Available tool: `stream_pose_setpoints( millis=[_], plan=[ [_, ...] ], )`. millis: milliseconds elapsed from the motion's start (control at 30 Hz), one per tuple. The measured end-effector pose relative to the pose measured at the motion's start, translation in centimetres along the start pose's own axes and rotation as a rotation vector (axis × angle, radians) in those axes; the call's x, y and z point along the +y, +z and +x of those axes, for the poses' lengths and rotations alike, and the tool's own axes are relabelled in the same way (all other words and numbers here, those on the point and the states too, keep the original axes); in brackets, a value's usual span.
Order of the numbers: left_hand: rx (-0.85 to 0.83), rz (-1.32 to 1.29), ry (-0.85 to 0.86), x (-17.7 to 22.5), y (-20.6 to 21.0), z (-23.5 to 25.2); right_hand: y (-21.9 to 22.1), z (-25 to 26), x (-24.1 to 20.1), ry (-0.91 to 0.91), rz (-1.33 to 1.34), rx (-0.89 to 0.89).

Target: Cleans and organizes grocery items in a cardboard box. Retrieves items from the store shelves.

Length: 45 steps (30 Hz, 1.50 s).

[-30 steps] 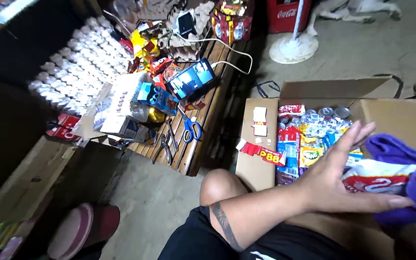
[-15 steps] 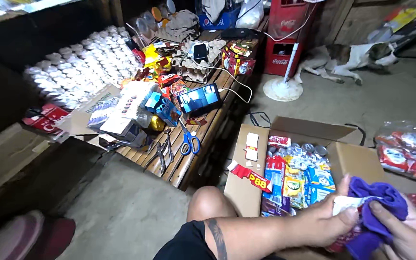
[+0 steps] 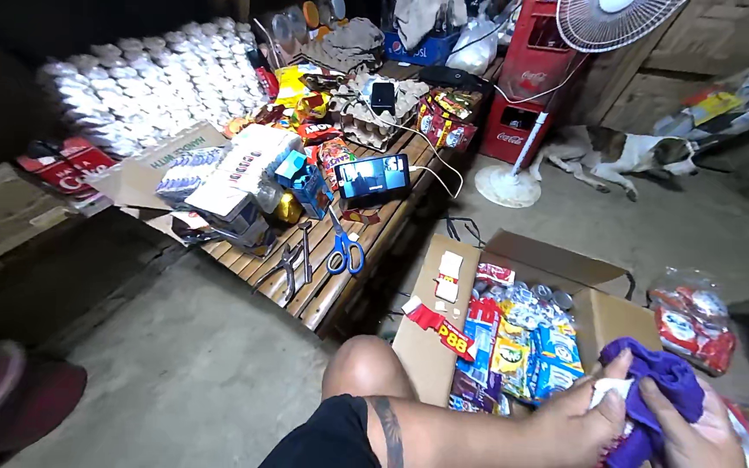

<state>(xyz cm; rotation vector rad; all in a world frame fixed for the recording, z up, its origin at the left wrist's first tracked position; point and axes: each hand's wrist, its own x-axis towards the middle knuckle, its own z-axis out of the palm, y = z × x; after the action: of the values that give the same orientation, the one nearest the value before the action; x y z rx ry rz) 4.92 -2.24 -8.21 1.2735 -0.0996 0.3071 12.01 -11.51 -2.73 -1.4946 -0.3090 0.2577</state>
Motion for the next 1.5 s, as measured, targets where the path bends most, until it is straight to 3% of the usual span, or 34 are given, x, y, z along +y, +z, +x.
stream_pose_setpoints(
  millis=[133,233,300,367,467,700,833,933,1000,1133,1267,1400,1500],
  plan=[
    [0.081,0.004,-0.064,-0.6,0.1,-0.2,-2.8,3.0,4.2,-0.138,-0.106,0.127],
    [0.211,-0.128,-0.22,-1.8,-0.3,0.3,-3.4,3.6,4.6,-0.141,-0.149,0.159],
    [0.307,-0.277,-0.315,-1.9,-0.7,0.8,-2.9,2.1,4.5,-0.123,-0.218,0.026],
    [0.376,-0.36,-0.377,-1.4,-1.0,1.1,-2.7,0.5,5.6,-0.17,-0.375,-0.252],
    [0.398,-0.353,-0.454,-0.4,-1.1,0.9,-2.7,0.1,7.7,-0.394,-0.769,-0.533],
    [0.304,-0.509,-0.39,-1.3,-1.2,1.0,-2.3,0.9,8.6,-0.264,-0.71,-0.332],
    [0.424,-0.514,-0.381,-0.9,-2.5,1.9,-1.8,-1.0,9.0,-0.51,-0.887,-0.433],
    [0.375,-0.424,-0.316,0.6,-2.5,1.9,-1.9,-1.2,9.9,-0.562,-0.893,-0.428],
    [0.27,-0.368,-0.261,0.7,-1.9,1.5,-2.1,-0.6,10.3,-0.536,-0.82,-0.339],
    [0.133,-0.348,-0.328,-0.3,-0.5,0.3,-1.8,0.3,8.5,-0.348,-0.667,-0.18],
    [0.25,-0.422,-0.422,-0.5,-0.5,0.6,-1.6,-0.1,9.0,-0.323,-0.732,-0.19],
    [0.287,-0.395,-0.235,-0.8,-1.7,1.4,-1.2,-1.2,9.4,-0.519,-0.795,-0.215],
    [0.239,-0.342,-0.065,-0.8,-2.3,1.7,-1.3,-1.5,9.3,-0.484,-0.777,-0.249]
  ],
)
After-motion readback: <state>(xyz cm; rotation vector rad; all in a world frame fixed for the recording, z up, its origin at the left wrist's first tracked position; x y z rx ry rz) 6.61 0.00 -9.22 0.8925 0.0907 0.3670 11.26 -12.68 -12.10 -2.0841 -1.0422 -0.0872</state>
